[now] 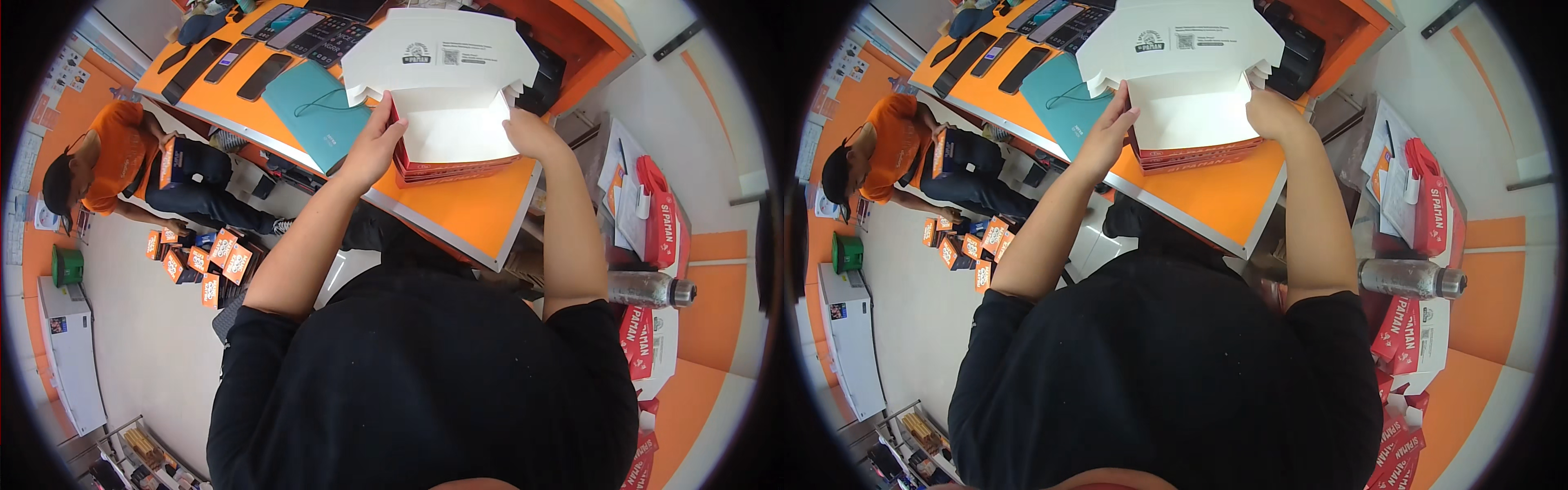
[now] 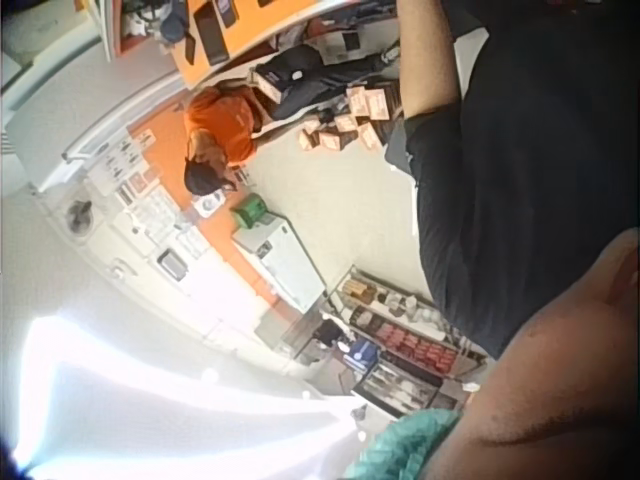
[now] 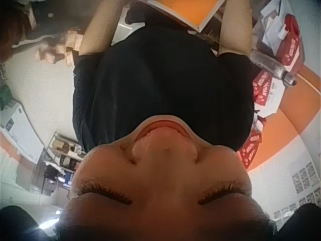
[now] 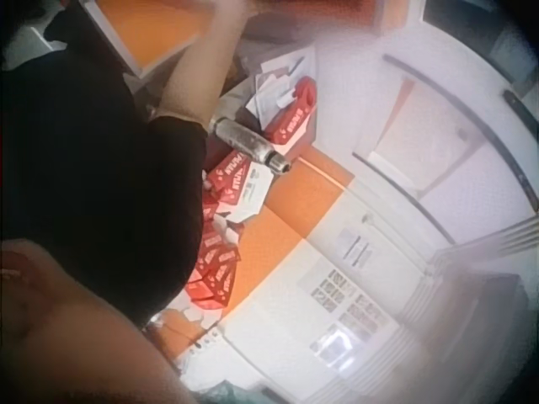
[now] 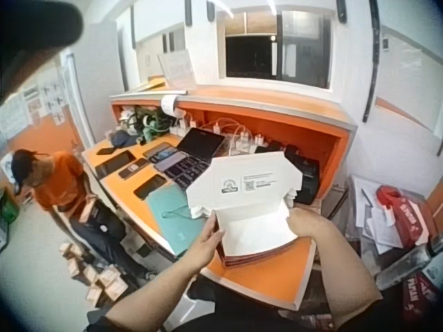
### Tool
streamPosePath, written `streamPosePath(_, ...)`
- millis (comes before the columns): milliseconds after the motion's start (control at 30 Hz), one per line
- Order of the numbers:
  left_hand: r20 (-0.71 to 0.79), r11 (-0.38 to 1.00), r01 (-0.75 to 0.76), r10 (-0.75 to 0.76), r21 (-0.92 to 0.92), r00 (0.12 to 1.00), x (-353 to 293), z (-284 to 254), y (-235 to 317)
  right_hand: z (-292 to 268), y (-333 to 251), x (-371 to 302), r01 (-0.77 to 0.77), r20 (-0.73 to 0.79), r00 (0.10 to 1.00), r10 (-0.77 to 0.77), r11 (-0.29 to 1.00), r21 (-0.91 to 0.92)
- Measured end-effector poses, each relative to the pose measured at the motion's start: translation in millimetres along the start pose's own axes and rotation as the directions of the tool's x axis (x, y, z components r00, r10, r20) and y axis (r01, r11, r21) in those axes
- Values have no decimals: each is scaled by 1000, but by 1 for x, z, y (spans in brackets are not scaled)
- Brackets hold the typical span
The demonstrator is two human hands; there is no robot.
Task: The person assembles cardboard food boxes by hand on a counter, folding the flaps and interlocking the tabs to form the box shape.
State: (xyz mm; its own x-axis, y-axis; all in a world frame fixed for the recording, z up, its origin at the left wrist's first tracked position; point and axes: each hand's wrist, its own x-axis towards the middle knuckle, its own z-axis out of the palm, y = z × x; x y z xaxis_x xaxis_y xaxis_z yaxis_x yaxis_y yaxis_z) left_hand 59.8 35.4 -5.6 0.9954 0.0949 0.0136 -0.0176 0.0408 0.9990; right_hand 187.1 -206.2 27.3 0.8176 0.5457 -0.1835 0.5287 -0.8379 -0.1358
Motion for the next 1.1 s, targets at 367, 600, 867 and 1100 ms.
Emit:
streamPosePath(367, -50, 985, -139, 145, 104, 988, -14, -5, -30, 5, -10, -3, 27, 17, 999, -28, 998, 53)
streamPosePath(600, 94, 491, -259, 335, 832, 937, -72, 36, -11, 1, -39, -18, 116, -387, 920, -57, 985, 130)
streamPosePath(867, 223, 408, -403, 421, 819, 879, -64, 34, -22, 20, -30, -4, 115, -258, 964, -62, 974, 195)
streamPosePath(1100, 210, 489, -456, 477, 744, 854, -67, 25, -33, 27, -26, -13, 144, -308, 949, -75, 968, 206)
